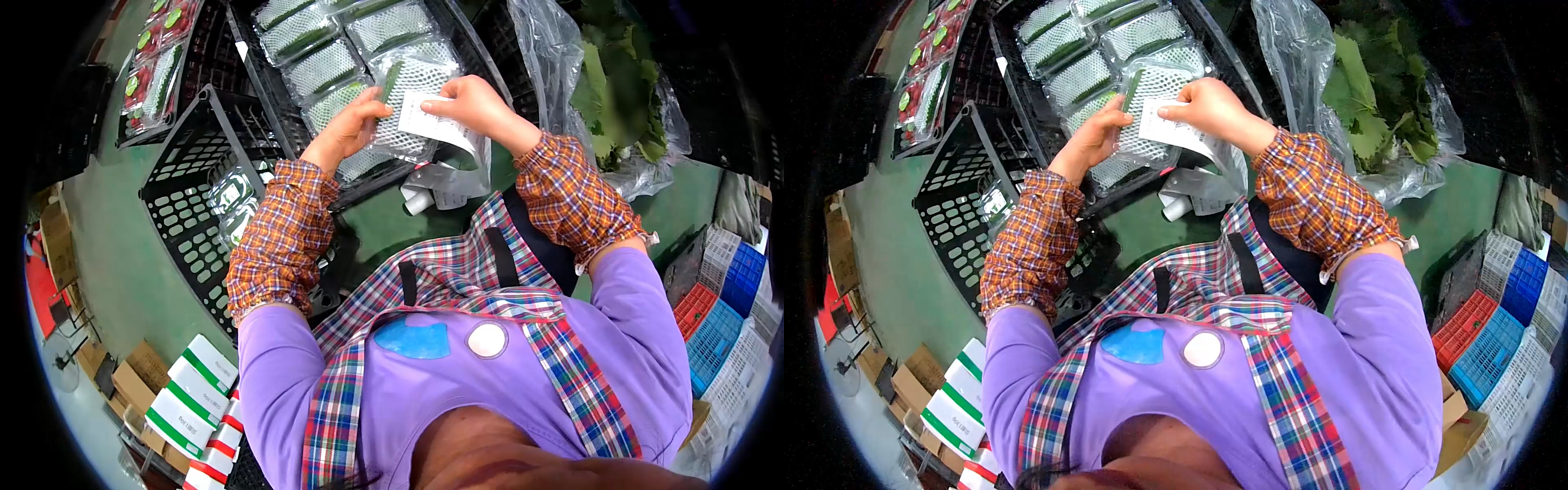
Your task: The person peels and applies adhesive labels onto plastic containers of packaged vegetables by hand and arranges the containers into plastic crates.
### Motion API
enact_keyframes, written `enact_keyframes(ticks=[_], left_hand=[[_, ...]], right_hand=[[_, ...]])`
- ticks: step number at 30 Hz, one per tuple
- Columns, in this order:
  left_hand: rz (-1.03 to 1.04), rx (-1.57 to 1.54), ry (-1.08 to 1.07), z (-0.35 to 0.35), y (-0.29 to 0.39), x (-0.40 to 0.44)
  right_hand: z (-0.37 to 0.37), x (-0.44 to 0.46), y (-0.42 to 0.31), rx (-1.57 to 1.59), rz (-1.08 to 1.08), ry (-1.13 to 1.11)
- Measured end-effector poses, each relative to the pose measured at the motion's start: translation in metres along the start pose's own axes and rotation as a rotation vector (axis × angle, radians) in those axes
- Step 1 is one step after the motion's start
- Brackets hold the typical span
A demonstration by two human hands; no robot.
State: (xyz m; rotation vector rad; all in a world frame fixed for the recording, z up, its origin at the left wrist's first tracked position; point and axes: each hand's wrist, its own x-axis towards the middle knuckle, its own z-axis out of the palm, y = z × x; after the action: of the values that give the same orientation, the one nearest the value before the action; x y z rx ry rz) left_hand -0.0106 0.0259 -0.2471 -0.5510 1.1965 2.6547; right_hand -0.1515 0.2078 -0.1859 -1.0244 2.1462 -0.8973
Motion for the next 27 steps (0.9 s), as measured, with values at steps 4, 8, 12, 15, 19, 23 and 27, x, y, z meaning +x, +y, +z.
enact_keyframes(ticks=[4,8,12,15,19,23,27], left_hand=[[0.040,-0.045,0.003,0.007,-0.007,0.003],[0.062,-0.035,-0.006,0.017,-0.004,-0.003],[0.052,0.066,0.035,0.017,-0.010,0.014],[0.070,0.207,0.134,0.026,-0.009,0.016],[0.053,0.205,0.107,0.026,-0.004,0.012],[0.030,0.210,0.212,0.047,0.018,-0.012],[0.171,0.066,0.114,0.010,0.015,-0.008]], right_hand=[[0.005,0.005,0.009,0.042,0.101,-0.014],[0.004,0.008,0.012,-0.076,0.090,-0.004],[-0.001,0.008,0.006,-0.162,0.119,0.026],[-0.001,0.011,0.013,-0.224,0.111,0.040],[-0.002,0.011,0.011,-0.231,0.099,0.015],[-0.019,0.014,0.011,-0.121,0.194,-0.147],[-0.056,0.001,0.008,0.052,0.091,-0.234]])
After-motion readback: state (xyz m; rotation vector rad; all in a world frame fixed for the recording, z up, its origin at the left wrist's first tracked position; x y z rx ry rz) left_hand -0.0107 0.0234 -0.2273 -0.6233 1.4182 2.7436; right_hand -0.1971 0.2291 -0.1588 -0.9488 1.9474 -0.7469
